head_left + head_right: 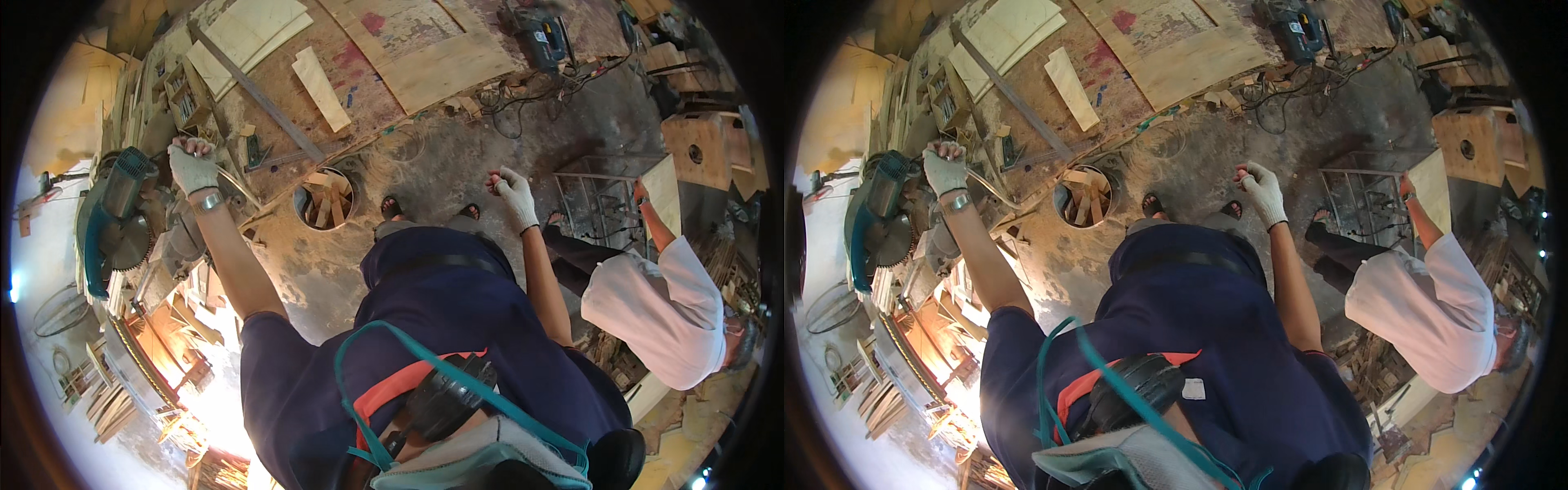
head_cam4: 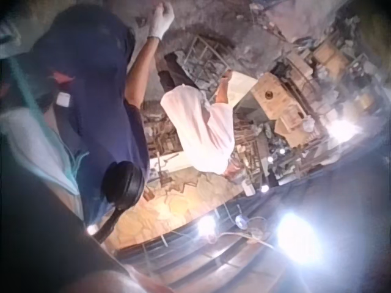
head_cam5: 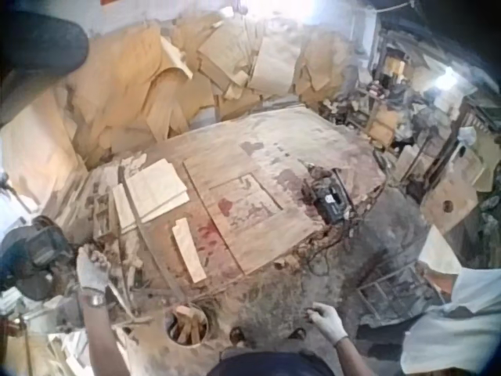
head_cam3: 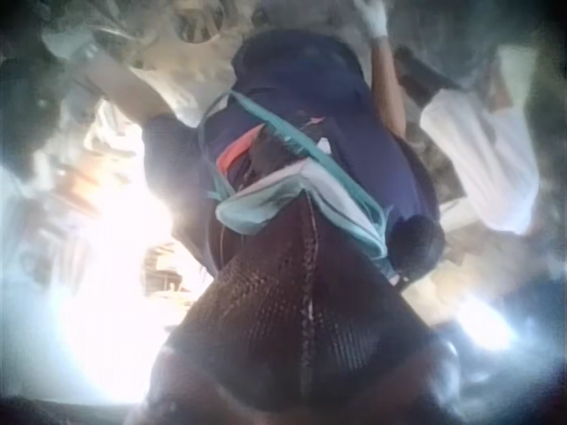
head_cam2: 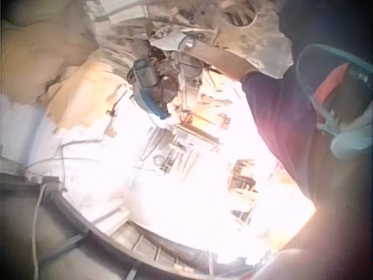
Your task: The person assembles a rectangular wooden frame by arranging planks on a workbench, using a nail gun to fasten joints, and handling a power sander. They move pieces into position, secure them, and briefly sand edges before setting the frame aside.
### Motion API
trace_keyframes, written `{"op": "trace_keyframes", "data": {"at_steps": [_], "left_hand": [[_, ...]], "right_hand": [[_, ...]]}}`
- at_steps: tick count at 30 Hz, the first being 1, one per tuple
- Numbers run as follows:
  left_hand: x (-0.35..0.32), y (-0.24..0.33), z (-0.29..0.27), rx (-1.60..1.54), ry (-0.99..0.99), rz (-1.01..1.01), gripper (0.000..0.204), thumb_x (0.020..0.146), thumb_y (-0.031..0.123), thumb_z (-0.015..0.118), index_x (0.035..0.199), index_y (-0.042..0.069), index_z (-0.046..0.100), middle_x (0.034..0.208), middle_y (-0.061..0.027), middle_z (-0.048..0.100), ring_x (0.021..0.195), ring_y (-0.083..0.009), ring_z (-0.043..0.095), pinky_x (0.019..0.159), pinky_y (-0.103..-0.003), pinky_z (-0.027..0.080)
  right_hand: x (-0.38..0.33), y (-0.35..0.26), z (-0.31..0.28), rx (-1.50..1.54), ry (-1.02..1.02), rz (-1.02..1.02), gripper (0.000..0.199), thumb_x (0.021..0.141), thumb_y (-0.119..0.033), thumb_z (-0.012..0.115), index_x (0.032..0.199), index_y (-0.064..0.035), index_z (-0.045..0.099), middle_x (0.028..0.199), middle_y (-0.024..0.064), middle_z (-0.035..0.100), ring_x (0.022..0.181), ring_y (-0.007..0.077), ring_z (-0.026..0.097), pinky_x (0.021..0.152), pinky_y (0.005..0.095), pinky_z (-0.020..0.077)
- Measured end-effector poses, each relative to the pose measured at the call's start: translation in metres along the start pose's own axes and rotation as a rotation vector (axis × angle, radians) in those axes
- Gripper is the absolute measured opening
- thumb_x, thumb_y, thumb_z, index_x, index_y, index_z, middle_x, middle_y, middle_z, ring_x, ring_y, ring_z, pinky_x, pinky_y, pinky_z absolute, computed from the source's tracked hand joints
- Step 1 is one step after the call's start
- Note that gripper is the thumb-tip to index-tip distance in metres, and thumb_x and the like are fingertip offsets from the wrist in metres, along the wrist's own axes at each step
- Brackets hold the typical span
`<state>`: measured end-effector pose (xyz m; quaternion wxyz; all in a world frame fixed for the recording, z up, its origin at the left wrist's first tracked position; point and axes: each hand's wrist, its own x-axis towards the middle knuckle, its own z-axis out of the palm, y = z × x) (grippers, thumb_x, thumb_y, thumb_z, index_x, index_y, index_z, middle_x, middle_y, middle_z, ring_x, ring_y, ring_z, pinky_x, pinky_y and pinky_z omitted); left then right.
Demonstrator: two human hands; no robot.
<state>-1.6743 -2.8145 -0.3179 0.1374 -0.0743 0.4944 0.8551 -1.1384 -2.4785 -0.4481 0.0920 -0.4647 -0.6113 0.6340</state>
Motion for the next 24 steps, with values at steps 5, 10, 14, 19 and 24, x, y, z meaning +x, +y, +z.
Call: {"op": "trace_keyframes", "data": {"at_steps": [5, 10, 14, 19, 24], "left_hand": [[-0.12, -0.052, 0.062, 0.217, 0.108, 0.369, 0.027, 0.109, 0.03, 0.046, 0.09, 0.012, 0.05, 0.067, 0.0006, 0.047, 0.06, -0.0126, 0.043, 0.055, -0.03, 0.037], [-0.278, -0.164, 0.127, 0.623, -0.096, 0.352, 0.013, 0.106, 0.018, 0.055, 0.106, 0.006, 0.06, 0.076, 0.0007, 0.058, 0.06, -0.0089, 0.048, 0.057, -0.025, 0.042], [-0.376, -0.217, 0.172, 0.789, -1.078, 0.45, 0.003, 0.086, 0.002, 0.062, 0.086, 0.005, 0.063, 0.083, -0.0148, 0.069, 0.065, -0.0291, 0.067, 0.059, -0.037, 0.052], [-0.432, -0.282, 0.183, 1.035, -1.465, 0.275, 0.017, 0.099, 0.022, 0.063, 0.106, 0.009, 0.054, 0.064, -0.0184, 0.06, 0.062, -0.0401, 0.064, 0.054, -0.049, 0.047], [-0.426, -0.29, 0.19, 1.344, -1.706, 0.237, 0.018, 0.101, 0.027, 0.059, 0.104, 0.01, 0.053, 0.063, -0.0167, 0.058, 0.062, -0.041, 0.062, 0.056, -0.05, 0.045]], "right_hand": [[-0.009, 0.006, -0.022, -0.044, -0.019, -0.053, 0.032, 0.103, -0.022, 0.061, 0.119, 0.0045, 0.068, 0.094, 0.0053, 0.071, 0.085, 0.0116, 0.065, 0.08, 0.0279, 0.0522], [-0.046, -0.001, -0.062, 0.057, -0.082, -0.092, 0.039, 0.105, -0.03, 0.061, 0.12, 0.0058, 0.067, 0.094, 0.0065, 0.071, 0.083, 0.0115, 0.064, 0.079, 0.0288, 0.0525], [-0.069, -0.007, -0.083, 0.544, -0.291, -0.074, 0.071, 0.105, -0.06, 0.044, 0.134, 0.0032, 0.059, 0.104, 0.0127, 0.071, 0.091, 0.0232, 0.068, 0.083, 0.0377, 0.0541], [-0.079, -0.049, -0.134, 1.153, -0.263, -0.078, 0.085, 0.096, -0.075, 0.045, 0.139, -0.0011, 0.047, 0.128, 0.0225, 0.058, 0.1, 0.0339, 0.064, 0.09, 0.0464, 0.0526], [-0.046, 0.045, -0.229, 1.479, 0.177, 0.221, 0.054, 0.102, -0.055, 0.054, 0.121, -0.0047, 0.056, 0.092, 0.0092, 0.057, 0.076, 0.0251, 0.055, 0.076, 0.04, 0.0492]]}}
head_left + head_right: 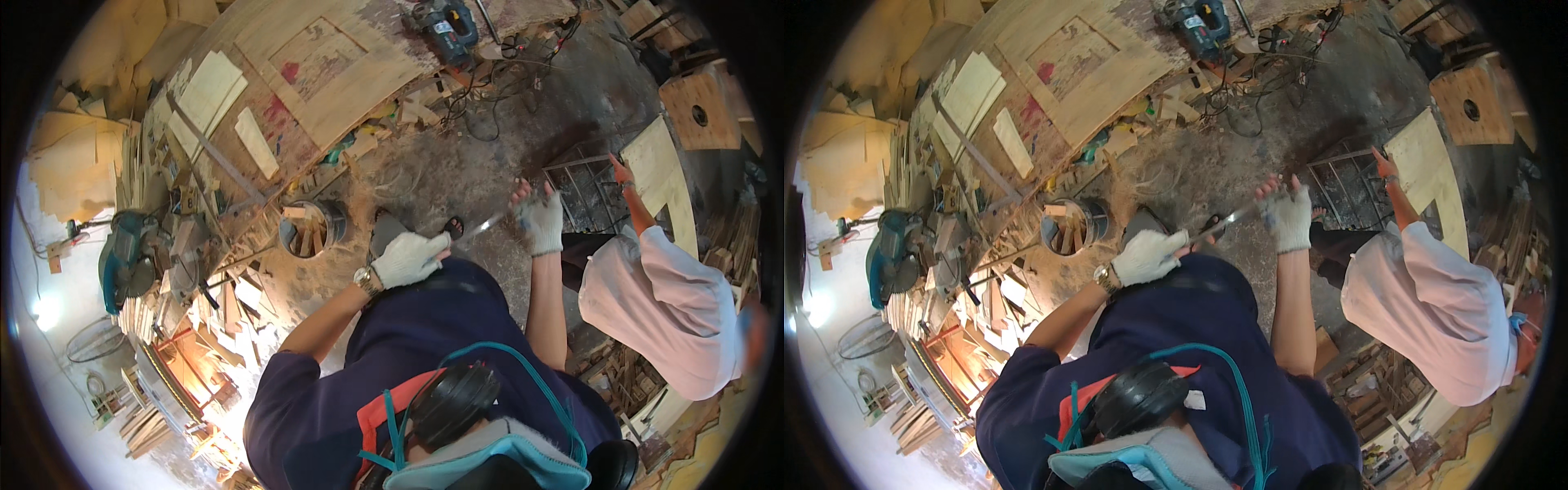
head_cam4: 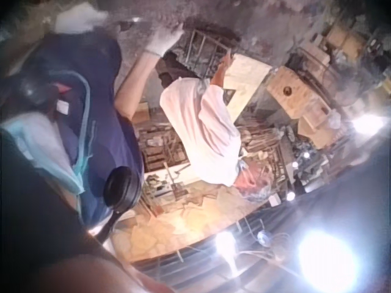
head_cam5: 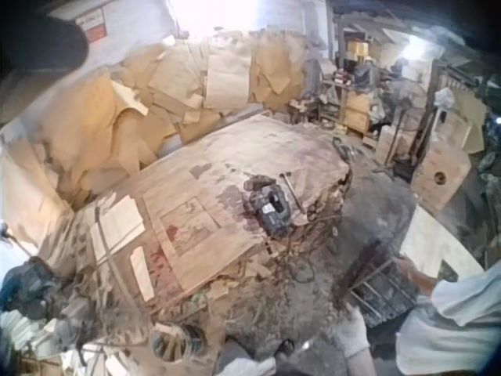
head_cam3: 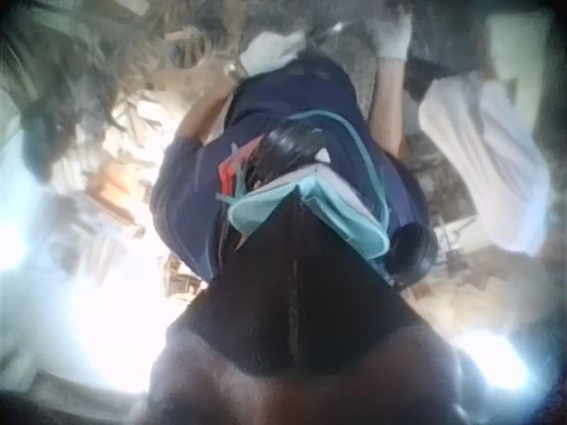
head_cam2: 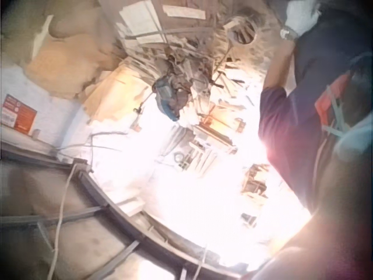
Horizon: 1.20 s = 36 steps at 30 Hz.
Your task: The person assembles a rectangular wooden frame by arranging planks on a workbench, using a nail gun to fasten joints, and handling a power sander. They move pieces into position, secure them, and briefly sand edges before setting the frame aside.
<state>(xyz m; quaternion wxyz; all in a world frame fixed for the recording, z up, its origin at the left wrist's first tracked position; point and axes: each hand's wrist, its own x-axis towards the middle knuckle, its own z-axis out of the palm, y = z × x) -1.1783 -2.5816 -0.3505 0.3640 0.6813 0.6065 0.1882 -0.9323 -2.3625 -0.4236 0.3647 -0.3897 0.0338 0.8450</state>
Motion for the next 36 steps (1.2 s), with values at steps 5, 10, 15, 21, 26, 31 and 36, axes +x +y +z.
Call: {"op": "trace_keyframes", "data": {"at_steps": [5, 10, 15, 21, 26, 31, 36], "left_hand": [[0.022, -0.05, 0.002, 0.085, -0.24, 0.108, 0.02, 0.101, 0.03, 0.057, 0.103, 0.01, 0.056, 0.085, -0.014, 0.062, 0.093, -0.0352, 0.064, 0.077, -0.045, 0.047], [0.083, -0.158, 0.007, -0.233, 0.085, -0.387, 0.053, 0.097, 0.052, 0.058, 0.127, 0.009, 0.064, 0.119, -0.0221, 0.069, 0.115, -0.0432, 0.062, 0.098, -0.045, 0.048], [0.159, -0.314, 0.029, -0.192, 0.619, -0.949, 0.063, 0.088, 0.054, 0.065, 0.117, -0.002, 0.065, 0.107, -0.026, 0.072, 0.107, -0.0448, 0.067, 0.088, -0.051, 0.053], [0.212, -0.422, 0.059, -0.339, 0.829, -0.932, 0.065, 0.086, 0.051, 0.066, 0.123, -0.003, 0.063, 0.111, -0.0257, 0.07, 0.107, -0.042, 0.066, 0.089, -0.053, 0.052], [0.22, -0.426, 0.048, -0.88, 0.731, -0.85, 0.057, 0.089, 0.035, 0.069, 0.13, -0.004, 0.059, 0.123, -0.0196, 0.065, 0.113, -0.0345, 0.062, 0.096, -0.047, 0.048], [0.214, -0.378, 0.041, -1.23, 0.776, -0.804, 0.053, 0.092, 0.019, 0.071, 0.136, -0.004, 0.055, 0.136, -0.0136, 0.061, 0.119, -0.0269, 0.058, 0.104, -0.042, 0.044], [0.187, -0.347, 0.054, -0.974, 0.691, -0.965, 0.053, 0.091, 0.012, 0.074, 0.138, -0.002, 0.054, 0.135, -0.0098, 0.061, 0.115, -0.0245, 0.06, 0.102, -0.04, 0.047]], "right_hand": [[-0.014, -0.008, -0.043, -0.034, -0.017, -0.096, 0.048, 0.104, -0.055, 0.051, 0.115, -0.0098, 0.063, 0.067, -0.0021, 0.039, 0.054, 0.0125, 0.035, 0.056, 0.0311, 0.0345], [-0.053, -0.002, -0.016, -0.18, 0.035, -0.342, 0.059, 0.1, -0.066, 0.049, 0.114, -0.011, 0.062, 0.063, -0.0044, 0.032, 0.05, 0.0103, 0.029, 0.051, 0.0286, 0.0308], [-0.081, -0.025, -0.018, -0.385, 0.146, -0.591, 0.058, 0.098, -0.066, 0.055, 0.116, -0.0117, 0.061, 0.067, -0.0044, 0.039, 0.053, 0.0094, 0.037, 0.052, 0.0272, 0.0333], [-0.111, -0.042, 0.002, -0.574, 0.263, -0.718, 0.062, 0.098, -0.058, 0.062, 0.135, -0.009, 0.052, 0.07, -0.0035, 0.043, 0.051, 0.0086, 0.041, 0.047, 0.0245, 0.0376], [-0.111, 0.002, 0.021, -0.687, 0.518, -0.732, 0.055, 0.103, -0.043, 0.062, 0.14, -0.0039, 0.054, 0.077, -0.0051, 0.047, 0.06, 0.0055, 0.042, 0.052, 0.0214, 0.0377], [-0.103, 0.031, 0.044, -0.805, 0.542, -0.597, 0.071, 0.103, -0.052, 0.058, 0.144, 0.0047, 0.05, 0.074, -0.0041, 0.047, 0.057, 0.0053, 0.042, 0.051, 0.0215, 0.0366], [-0.1, 0.044, 0.041, -0.738, 0.553, -0.611, 0.059, 0.104, -0.05, 0.056, 0.139, -0.0027, 0.056, 0.07, -0.0025, 0.047, 0.054, 0.0056, 0.043, 0.05, 0.0227, 0.0378]]}}
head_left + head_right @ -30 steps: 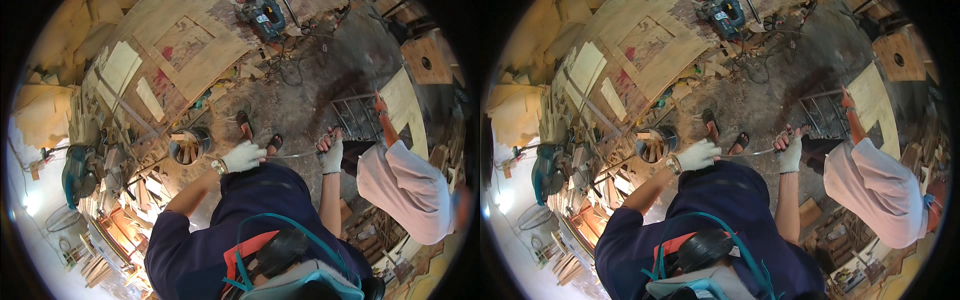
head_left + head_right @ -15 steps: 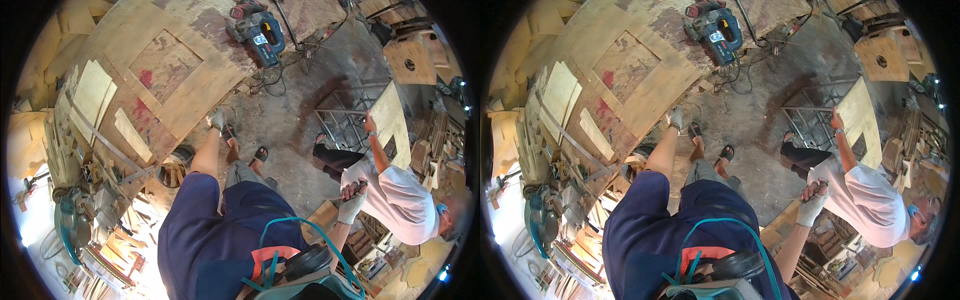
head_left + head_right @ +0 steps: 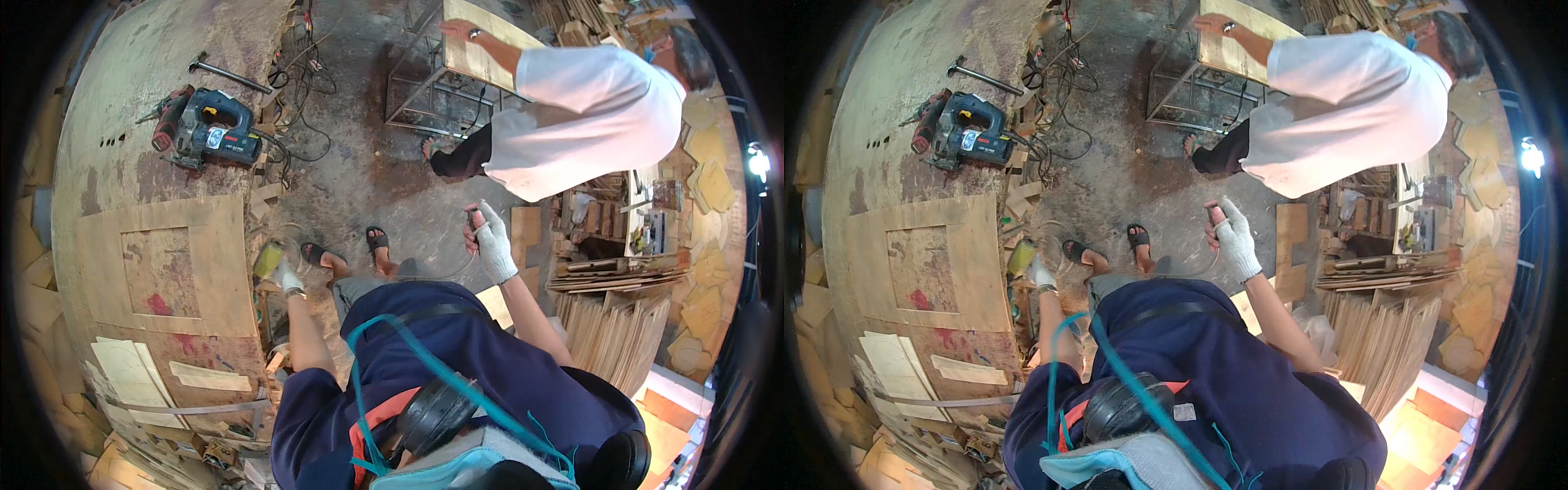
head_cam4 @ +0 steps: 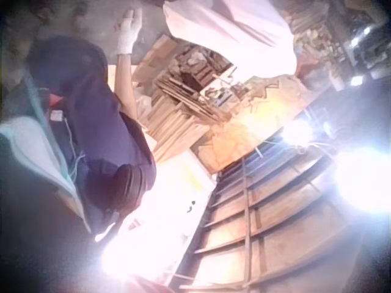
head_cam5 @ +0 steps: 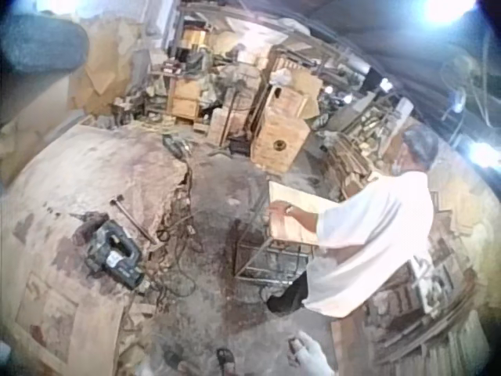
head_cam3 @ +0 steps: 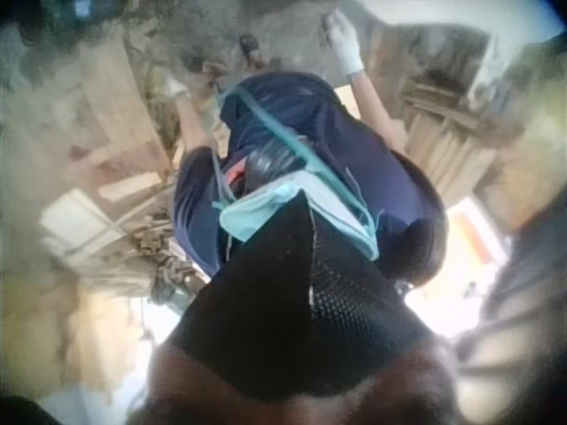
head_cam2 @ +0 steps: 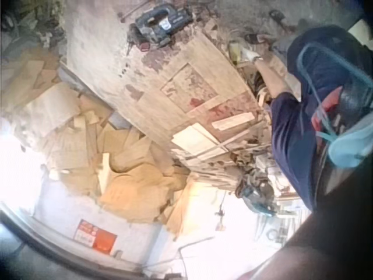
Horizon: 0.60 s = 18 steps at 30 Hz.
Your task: The person assembles a rectangular wooden frame by arranging planks on a workbench, using a nail gun to fasten joints, and handling a power sander. They move pieces into position, secure them, and briefly sand edges before setting the frame aside.
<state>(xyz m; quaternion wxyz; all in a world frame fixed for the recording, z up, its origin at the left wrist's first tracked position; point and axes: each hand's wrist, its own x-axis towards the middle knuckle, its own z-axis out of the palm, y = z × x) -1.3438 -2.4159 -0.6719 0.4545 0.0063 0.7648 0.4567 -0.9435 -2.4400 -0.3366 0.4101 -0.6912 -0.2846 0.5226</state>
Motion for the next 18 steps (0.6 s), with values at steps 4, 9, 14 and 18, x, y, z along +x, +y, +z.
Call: {"op": "trace_keyframes", "data": {"at_steps": [4, 9, 14, 18], "left_hand": [[-0.026, -0.046, -0.012, -0.162, -0.264, 0.005, 0.052, 0.09, 0.015, 0.077, 0.135, 0.0, 0.055, 0.133, -0.0124, 0.062, 0.11, -0.0259, 0.064, 0.094, -0.038, 0.053], [-0.126, -0.016, 0.011, -0.191, -0.363, 0.019, 0.034, 0.089, 0.023, 0.081, 0.112, 0.002, 0.068, 0.108, -0.0062, 0.071, 0.091, -0.017, 0.066, 0.079, -0.037, 0.056], [-0.14, -0.004, 0.002, -0.461, -0.379, -0.068, 0.014, 0.094, 0.019, 0.073, 0.093, 0.007, 0.066, 0.087, -0.0005, 0.066, 0.077, -0.015, 0.062, 0.071, -0.034, 0.054], [-0.21, 0.06, 0.005, -0.509, -0.255, -0.048, 0.01, 0.094, 0.013, 0.065, 0.088, 0.008, 0.06, 0.079, -0.0011, 0.06, 0.072, -0.0144, 0.058, 0.067, -0.034, 0.053]], "right_hand": [[-0.001, -0.003, 0.009, 0.023, 0.025, 0.03, 0.042, 0.106, -0.037, 0.058, 0.132, -0.0032, 0.062, 0.068, -0.0032, 0.049, 0.054, 0.0052, 0.044, 0.049, 0.0228, 0.0368], [0.005, -0.004, 0.01, -0.053, -0.053, -0.067, 0.043, 0.106, -0.035, 0.059, 0.136, -0.004, 0.063, 0.07, -0.0045, 0.051, 0.057, 0.0029, 0.043, 0.051, 0.0213, 0.0373], [0.029, 0.003, 0.022, -0.357, -0.159, -0.412, 0.044, 0.104, -0.027, 0.061, 0.142, -0.0058, 0.06, 0.073, -0.0017, 0.056, 0.059, 0.0072, 0.048, 0.056, 0.0276, 0.0442], [0.018, -0.029, 0.033, -0.49, -0.348, -0.473, 0.051, 0.102, -0.023, 0.061, 0.149, -0.0069, 0.051, 0.073, 0.0103, 0.057, 0.059, 0.0177, 0.06, 0.061, 0.0342, 0.0491]]}}
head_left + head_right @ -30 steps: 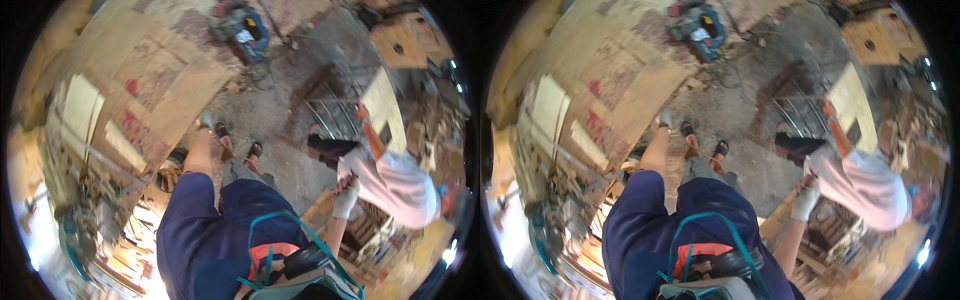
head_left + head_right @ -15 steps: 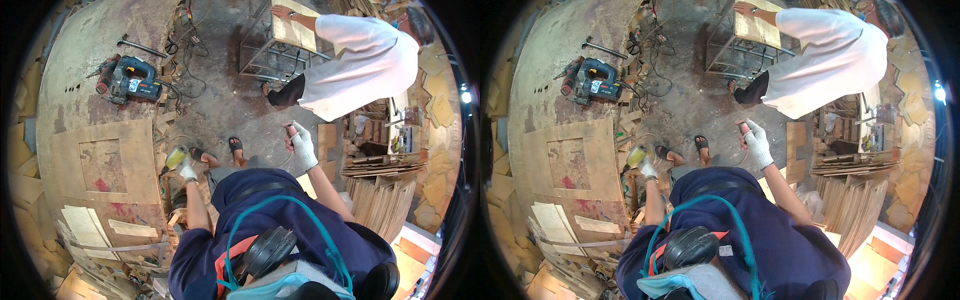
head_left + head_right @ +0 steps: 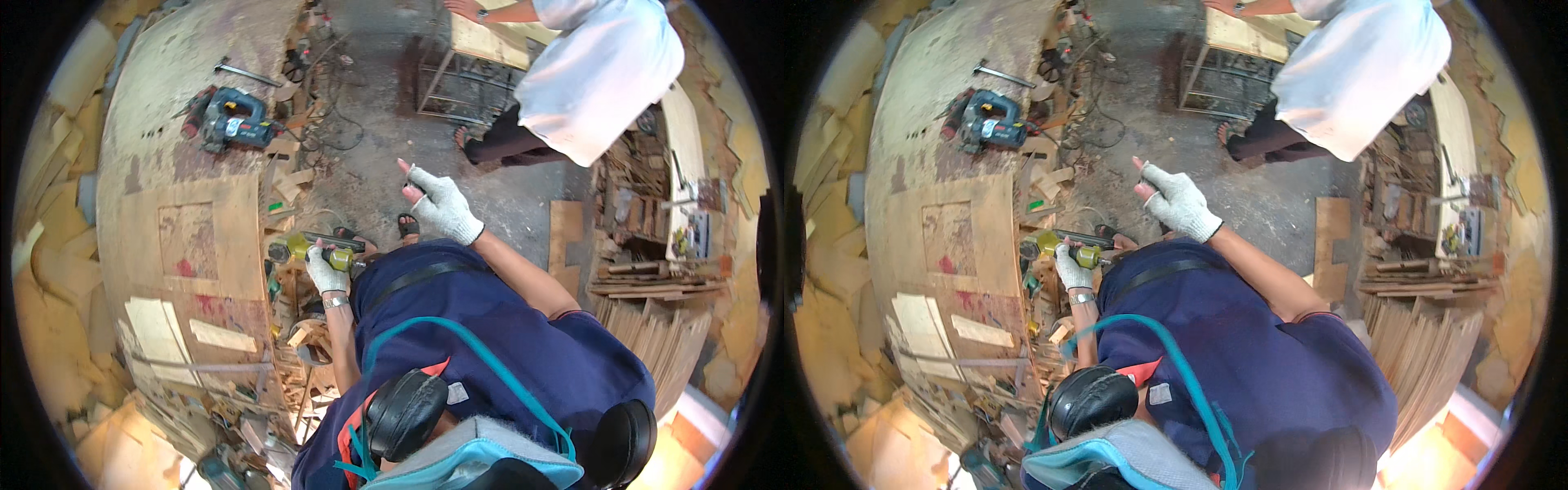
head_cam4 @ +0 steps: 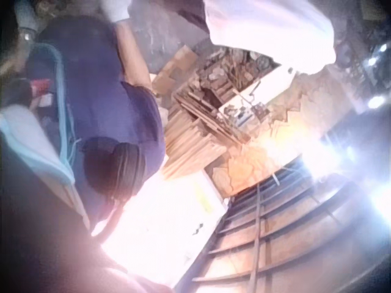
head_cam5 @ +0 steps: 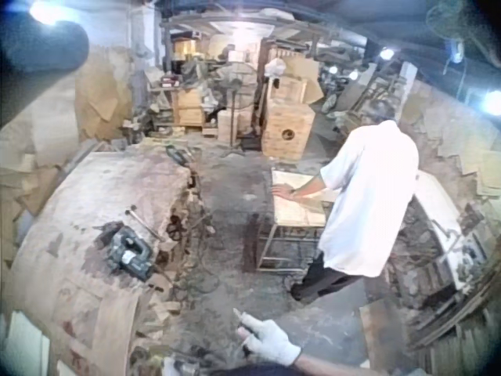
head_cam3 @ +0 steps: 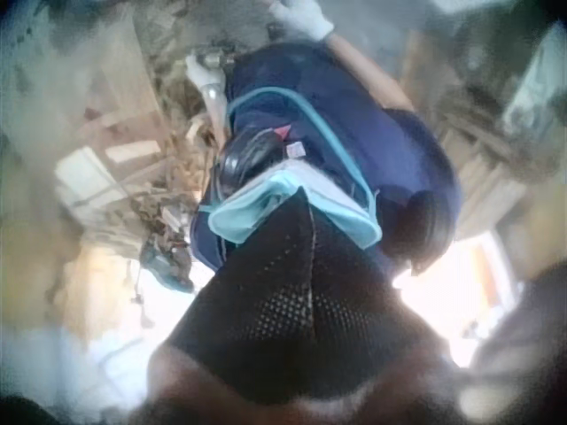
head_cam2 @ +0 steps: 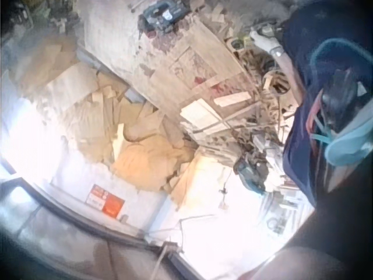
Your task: The person assembles a rectangular wooden frame by arranging planks on a workbench, using a nail gun to fasten joints, and handling a power sander. They move pieces into position, secure them, and briefly sand edges before setting the frame aside.
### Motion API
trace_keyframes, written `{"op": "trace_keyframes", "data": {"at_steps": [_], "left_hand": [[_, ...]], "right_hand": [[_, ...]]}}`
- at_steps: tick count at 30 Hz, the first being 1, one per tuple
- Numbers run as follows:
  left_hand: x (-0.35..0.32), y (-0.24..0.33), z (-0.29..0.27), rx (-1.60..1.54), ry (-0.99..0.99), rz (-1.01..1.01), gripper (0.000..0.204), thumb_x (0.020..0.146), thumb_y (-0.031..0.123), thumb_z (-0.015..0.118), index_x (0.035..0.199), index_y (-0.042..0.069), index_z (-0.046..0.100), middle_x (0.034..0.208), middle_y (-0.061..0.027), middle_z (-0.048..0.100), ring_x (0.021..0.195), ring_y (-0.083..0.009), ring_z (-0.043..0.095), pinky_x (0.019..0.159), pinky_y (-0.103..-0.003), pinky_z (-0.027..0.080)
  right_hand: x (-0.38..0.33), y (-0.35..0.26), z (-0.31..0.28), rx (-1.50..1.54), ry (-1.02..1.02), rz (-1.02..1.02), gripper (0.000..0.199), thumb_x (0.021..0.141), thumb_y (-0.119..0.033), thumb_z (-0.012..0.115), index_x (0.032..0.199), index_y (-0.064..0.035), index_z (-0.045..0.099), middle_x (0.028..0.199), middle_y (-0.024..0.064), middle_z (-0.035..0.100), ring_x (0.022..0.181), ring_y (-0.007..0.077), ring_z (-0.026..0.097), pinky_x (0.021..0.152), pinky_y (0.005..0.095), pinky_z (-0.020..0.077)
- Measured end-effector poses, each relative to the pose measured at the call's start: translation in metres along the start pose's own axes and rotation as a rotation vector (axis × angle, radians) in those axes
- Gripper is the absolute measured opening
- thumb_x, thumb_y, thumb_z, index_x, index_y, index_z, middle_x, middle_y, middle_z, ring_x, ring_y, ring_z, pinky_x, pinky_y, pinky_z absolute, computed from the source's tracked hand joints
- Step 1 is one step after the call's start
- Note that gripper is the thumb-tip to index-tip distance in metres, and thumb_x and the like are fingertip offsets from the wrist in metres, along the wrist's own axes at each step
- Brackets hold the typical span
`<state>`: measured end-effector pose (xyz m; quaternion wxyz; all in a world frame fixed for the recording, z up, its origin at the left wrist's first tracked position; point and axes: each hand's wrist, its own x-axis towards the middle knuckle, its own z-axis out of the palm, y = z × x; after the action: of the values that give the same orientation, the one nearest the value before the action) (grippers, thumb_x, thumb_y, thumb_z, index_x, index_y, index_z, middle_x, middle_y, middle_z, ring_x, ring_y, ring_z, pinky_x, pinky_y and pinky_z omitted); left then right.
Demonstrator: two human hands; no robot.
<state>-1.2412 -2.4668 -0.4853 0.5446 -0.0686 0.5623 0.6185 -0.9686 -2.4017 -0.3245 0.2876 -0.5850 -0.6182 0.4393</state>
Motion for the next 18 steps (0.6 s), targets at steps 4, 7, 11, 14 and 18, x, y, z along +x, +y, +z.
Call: {"op": "trace_keyframes", "data": {"at_steps": [4, 7, 11, 14, 18], "left_hand": [[-0.049, 0.054, 0.004, -0.048, -0.274, 0.229, 0.015, 0.094, 0.018, 0.065, 0.085, 0.009, 0.057, 0.076, -0.0012, 0.057, 0.071, -0.0151, 0.055, 0.07, -0.032, 0.048], [-0.104, 0.105, 0.047, -0.077, -0.199, 0.479, 0.013, 0.092, 0.014, 0.066, 0.089, 0.008, 0.056, 0.076, -0.0021, 0.055, 0.068, -0.0165, 0.054, 0.068, -0.034, 0.047], [-0.203, 0.178, 0.098, -0.175, -0.394, 0.908, 0.018, 0.089, 0.004, 0.065, 0.101, 0.008, 0.053, 0.078, -0.0048, 0.054, 0.064, -0.0189, 0.055, 0.07, -0.038, 0.049], [-0.267, 0.206, 0.11, -0.208, -0.488, 1.06, 0.016, 0.089, 0.001, 0.059, 0.101, 0.009, 0.053, 0.078, -0.002, 0.048, 0.068, -0.0166, 0.051, 0.078, -0.037, 0.046], [-0.324, 0.221, 0.109, -0.243, -0.714, 1.138, 0.016, 0.088, 0.004, 0.057, 0.103, 0.007, 0.051, 0.08, -0.0018, 0.046, 0.066, -0.0153, 0.05, 0.081, -0.038, 0.044]], "right_hand": [[0.001, -0.021, 0.017, -0.105, -0.077, -0.367, 0.06, 0.098, -0.024, 0.065, 0.154, -0.0135, 0.045, 0.064, 0.0161, 0.063, 0.055, 0.0349, 0.065, 0.056, 0.0403, 0.051], [-0.003, -0.049, 0.028, 0.0, -0.187, -0.577, 0.065, 0.096, -0.022, 0.066, 0.155, -0.0116, 0.042, 0.061, 0.014, 0.061, 0.055, 0.0371, 0.064, 0.053, 0.0438, 0.0502], [-0.011, -0.1, 0.034, 0.006, -0.314, -0.912, 0.073, 0.094, -0.029, 0.068, 0.156, -0.0071, 0.039, 0.061, 0.0112, 0.06, 0.055, 0.0344, 0.065, 0.053, 0.0424, 0.0508], [-0.024, -0.141, 0.035, 0.098, -0.401, -1.051, 0.076, 0.093, -0.03, 0.07, 0.155, -0.0022, 0.038, 0.063, 0.0108, 0.061, 0.055, 0.0332, 0.065, 0.054, 0.0418, 0.0506], [-0.04, -0.187, 0.029, 0.149, -0.516, -1.216, 0.081, 0.09, -0.033, 0.074, 0.152, 0.0072, 0.04, 0.068, 0.0097, 0.063, 0.057, 0.032, 0.065, 0.055, 0.0404, 0.0511]]}}
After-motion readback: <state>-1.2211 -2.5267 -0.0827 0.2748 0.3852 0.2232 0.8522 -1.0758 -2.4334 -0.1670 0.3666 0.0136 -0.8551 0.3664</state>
